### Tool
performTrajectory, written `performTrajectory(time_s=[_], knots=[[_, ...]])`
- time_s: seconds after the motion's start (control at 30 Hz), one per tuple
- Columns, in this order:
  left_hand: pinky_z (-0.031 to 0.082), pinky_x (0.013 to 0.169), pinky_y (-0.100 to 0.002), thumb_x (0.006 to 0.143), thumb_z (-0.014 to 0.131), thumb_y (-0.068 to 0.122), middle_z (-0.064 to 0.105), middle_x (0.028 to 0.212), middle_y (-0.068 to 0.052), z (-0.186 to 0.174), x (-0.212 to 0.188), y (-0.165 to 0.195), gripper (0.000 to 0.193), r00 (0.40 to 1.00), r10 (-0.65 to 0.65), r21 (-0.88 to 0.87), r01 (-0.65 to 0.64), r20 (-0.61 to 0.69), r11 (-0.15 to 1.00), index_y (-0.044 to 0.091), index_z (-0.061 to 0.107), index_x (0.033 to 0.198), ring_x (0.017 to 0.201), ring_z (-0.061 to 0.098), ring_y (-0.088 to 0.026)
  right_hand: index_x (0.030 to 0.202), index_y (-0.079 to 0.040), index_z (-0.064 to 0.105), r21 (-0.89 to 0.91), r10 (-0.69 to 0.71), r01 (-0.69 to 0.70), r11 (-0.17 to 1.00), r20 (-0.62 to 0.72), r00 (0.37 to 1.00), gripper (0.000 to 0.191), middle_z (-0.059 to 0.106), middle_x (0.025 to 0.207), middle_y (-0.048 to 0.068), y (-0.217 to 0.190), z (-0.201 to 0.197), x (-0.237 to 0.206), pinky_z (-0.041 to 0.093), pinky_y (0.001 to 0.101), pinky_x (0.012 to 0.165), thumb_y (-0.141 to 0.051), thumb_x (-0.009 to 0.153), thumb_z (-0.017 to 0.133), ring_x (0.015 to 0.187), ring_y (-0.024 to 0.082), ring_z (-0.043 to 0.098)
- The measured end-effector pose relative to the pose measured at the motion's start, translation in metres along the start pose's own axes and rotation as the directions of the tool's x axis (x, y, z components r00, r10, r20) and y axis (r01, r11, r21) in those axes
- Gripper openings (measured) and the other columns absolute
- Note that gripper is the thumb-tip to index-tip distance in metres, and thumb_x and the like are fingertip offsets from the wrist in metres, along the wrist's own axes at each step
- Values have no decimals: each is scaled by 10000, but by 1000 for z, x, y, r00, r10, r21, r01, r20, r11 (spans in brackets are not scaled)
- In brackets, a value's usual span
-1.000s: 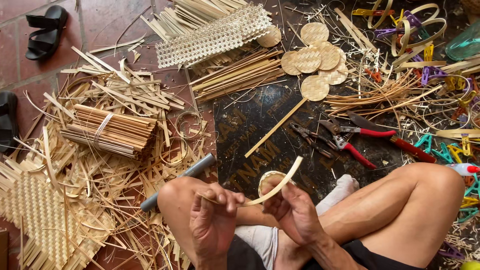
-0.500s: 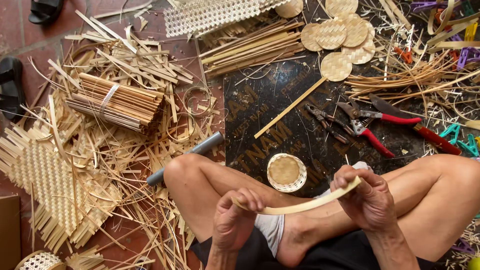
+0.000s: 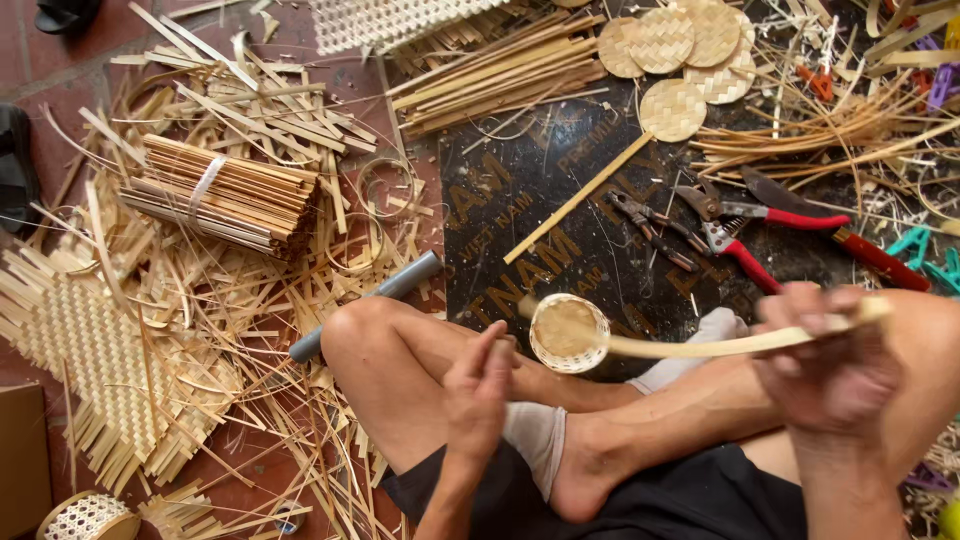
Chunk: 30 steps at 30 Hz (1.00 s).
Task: The person sits on the floor assembling woven bamboo baskets. They fit a round wooden base into a perforated woven bamboo body, press the parts together, trim excess bamboo strip with shears, apply glue from a squeeze bottle around the base rim, and place the finished basket onto a pile of completed baskets on the floor.
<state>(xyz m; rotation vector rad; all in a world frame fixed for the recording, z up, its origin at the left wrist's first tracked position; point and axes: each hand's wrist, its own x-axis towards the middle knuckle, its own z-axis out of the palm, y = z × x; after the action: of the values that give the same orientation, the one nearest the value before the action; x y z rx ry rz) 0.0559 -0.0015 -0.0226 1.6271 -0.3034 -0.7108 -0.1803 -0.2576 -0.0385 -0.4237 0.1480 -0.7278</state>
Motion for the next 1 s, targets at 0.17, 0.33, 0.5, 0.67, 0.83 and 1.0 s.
performTrajectory(time_s=[0.17,0.33,0.5,0.67,0.83,1.0], knots=[[543,677,-459,934,681,229,684,865,-157,25,35,-17,207,952,202,749,-306,231,587,35,714,997,770,676,-326,1158,-84,733,61,-122,133,989,-159,980,252,660,945,62,-22,-33,-10,470,221,686,-321,1161,649,703,113,482],[496,763,-424,906,570,39,633,875,-94,40,80,-9,134,703,265,633,-710,660,309,71,697,937,862,627,-266,1117,-80,696,63,-149,167,984,-218,964,239,627,919,37,-26,-53,-27,459,180,677,-313,1128,649,696,89,470],[458,890,-406,926,620,185,629,884,-45,86,111,13,154,384,48,375,-917,922,134,110,697,815,948,614,-227,1131,-62,712,152,-129,156,976,-174,976,249,618,914,33,-2,-57,-20,464,195,717,-299,1159,642,736,103,474],[508,822,-411,766,696,96,682,984,-75,54,108,16,365,540,271,365,-788,797,496,125,743,1127,980,649,-264,1157,-45,725,160,-119,152,975,-198,973,260,617,924,36,16,-51,-25,452,204,717,-291,1157,639,744,107,463],[596,635,-310,913,772,238,705,897,-77,9,43,-18,377,981,61,521,-152,186,840,28,669,1209,763,697,-169,1173,-58,738,130,-79,106,986,-195,978,257,626,935,40,23,-45,-20,449,216,718,-295,1123,651,748,109,457],[558,586,-299,912,752,207,713,795,-81,23,41,-47,265,986,-81,392,17,148,920,-22,745,1045,676,677,-142,1132,-62,720,99,-26,45,994,-186,982,260,610,923,31,37,-38,-4,445,217,707,-314,1137,658,749,103,453]])
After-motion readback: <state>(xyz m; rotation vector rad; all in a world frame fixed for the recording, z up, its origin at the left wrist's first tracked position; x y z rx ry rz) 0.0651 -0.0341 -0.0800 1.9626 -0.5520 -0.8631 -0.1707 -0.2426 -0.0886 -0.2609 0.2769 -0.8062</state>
